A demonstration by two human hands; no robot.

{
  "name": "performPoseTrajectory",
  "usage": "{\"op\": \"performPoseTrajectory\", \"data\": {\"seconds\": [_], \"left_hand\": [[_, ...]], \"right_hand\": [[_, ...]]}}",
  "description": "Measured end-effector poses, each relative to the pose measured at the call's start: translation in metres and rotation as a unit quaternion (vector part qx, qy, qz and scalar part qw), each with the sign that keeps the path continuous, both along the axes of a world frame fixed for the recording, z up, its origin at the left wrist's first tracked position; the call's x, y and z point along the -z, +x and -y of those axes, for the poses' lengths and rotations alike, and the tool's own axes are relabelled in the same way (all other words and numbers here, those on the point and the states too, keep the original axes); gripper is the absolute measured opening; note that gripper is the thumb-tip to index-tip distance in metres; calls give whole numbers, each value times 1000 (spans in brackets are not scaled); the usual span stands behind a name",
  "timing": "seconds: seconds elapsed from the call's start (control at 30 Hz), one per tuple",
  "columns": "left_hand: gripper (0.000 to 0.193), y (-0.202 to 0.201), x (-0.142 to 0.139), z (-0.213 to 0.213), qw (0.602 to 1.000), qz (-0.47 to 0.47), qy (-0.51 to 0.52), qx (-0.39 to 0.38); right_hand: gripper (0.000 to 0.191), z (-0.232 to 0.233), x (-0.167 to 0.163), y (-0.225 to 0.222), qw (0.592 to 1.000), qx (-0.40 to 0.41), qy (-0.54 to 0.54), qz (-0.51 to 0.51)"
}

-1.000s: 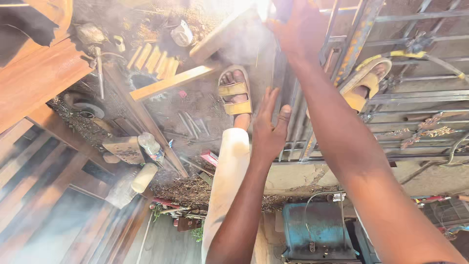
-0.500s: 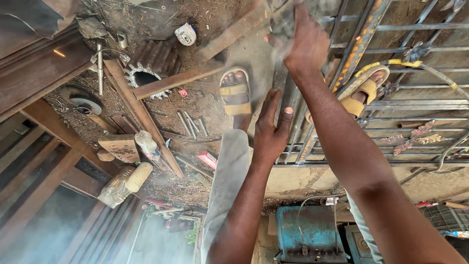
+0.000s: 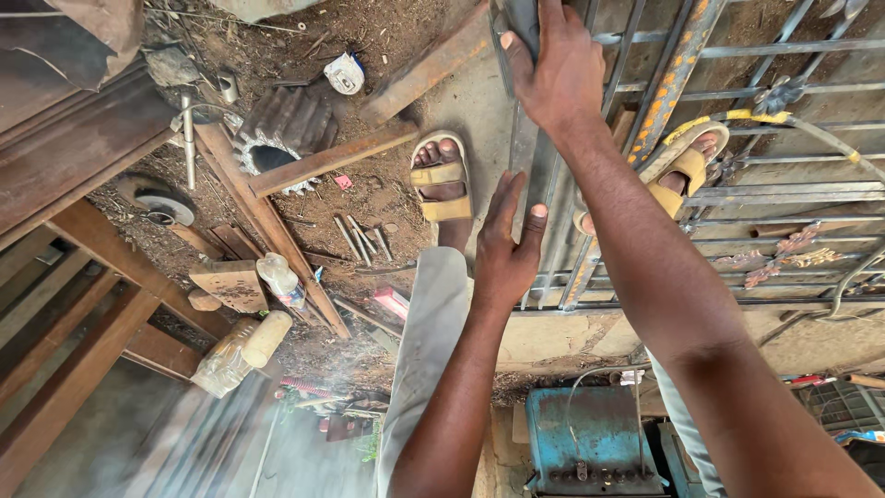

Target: The person uses an angle grinder to grind the welds and edges of a metal gate frame laid on the ground, producing sparks and smoke. They reposition along the frame, adjust the grinder disc, and continue grinding while seated on the ground.

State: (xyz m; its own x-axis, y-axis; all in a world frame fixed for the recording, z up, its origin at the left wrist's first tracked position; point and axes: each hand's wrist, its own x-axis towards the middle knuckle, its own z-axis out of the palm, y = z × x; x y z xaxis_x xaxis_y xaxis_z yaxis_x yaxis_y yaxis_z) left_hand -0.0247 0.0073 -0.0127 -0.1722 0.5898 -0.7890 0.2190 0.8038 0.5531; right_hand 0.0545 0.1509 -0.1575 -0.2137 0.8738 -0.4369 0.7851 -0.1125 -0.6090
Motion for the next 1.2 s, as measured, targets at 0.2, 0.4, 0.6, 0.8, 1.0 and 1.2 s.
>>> {"op": "performPoseTrajectory", "data": {"seconds": [0.2,0.4,0.6,0.8,1.0,1.2], "left_hand": [[57,1,-1,-2,1000,-9,12,0],[57,-1,-2,-3,1000,11,-4,-1],[58,1,0,-2,1000,0,20,-13],[58,0,-1,-3,1000,7,17,-16],[58,-1,-4,-4,1000,16,16,-21],[58,-1,-5,-5,1000,17,16,-20]], "right_hand": [[43,-8,-12,0,1000,8,-9,19],[35,-12,-8,2,1000,1,2,27],[33,-12,-5,2,999,-4,6,51],[36,-13,-10,1,999,2,-18,51],[37,-12,-9,2,999,1,-6,45],[37,-9,-2,5,998,-2,37,46]]}}
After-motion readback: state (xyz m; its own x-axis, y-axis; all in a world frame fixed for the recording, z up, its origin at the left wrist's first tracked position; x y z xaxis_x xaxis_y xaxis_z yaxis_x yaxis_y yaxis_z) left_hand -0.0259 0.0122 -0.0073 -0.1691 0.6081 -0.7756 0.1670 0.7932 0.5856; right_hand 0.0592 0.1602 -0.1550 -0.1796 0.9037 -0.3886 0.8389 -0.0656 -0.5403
